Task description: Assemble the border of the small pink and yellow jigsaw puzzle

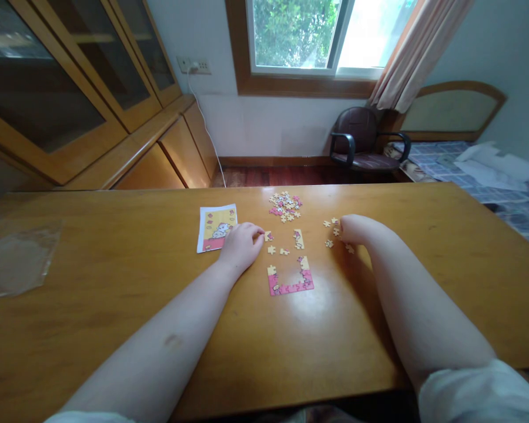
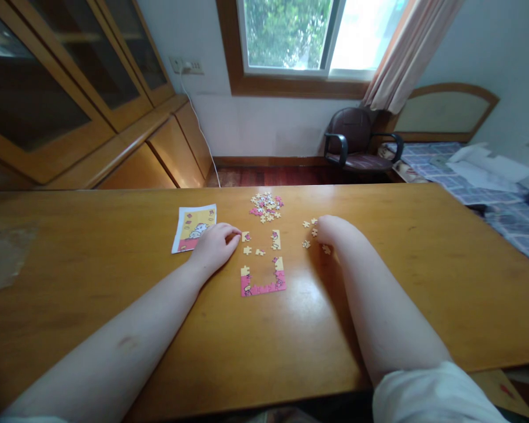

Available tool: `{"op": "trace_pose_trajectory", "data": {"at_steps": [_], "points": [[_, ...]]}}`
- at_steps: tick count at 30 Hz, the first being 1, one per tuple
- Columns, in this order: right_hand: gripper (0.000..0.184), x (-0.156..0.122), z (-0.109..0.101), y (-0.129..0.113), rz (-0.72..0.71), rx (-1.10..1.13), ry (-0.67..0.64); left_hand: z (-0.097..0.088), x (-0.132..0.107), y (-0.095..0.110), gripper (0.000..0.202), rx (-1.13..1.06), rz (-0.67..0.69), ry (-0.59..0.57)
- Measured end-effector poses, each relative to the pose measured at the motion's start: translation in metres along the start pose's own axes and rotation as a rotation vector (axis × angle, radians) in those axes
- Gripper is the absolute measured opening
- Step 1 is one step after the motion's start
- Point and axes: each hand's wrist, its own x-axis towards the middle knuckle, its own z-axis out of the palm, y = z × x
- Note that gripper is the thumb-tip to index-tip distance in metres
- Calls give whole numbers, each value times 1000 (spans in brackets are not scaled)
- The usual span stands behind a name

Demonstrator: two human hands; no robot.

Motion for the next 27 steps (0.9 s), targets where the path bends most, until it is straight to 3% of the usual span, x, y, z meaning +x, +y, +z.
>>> {"op": "trace_pose_trajectory", "data": {"at_steps": [4, 10, 17, 27], "points": [[15, -1, -1, -1, -15, 15, -46, 1, 0, -1, 20, -5, 8, 3], [19, 0, 0, 5, 8, 19, 78, 0, 0, 0, 20, -11, 3, 5], [14, 15, 5, 11, 63, -2, 62, 0, 0, 0, 20, -15, 2, 1], [21, 20, 6, 11, 126, 63, 79, 0, 1, 0, 20, -17, 10, -1]]}}
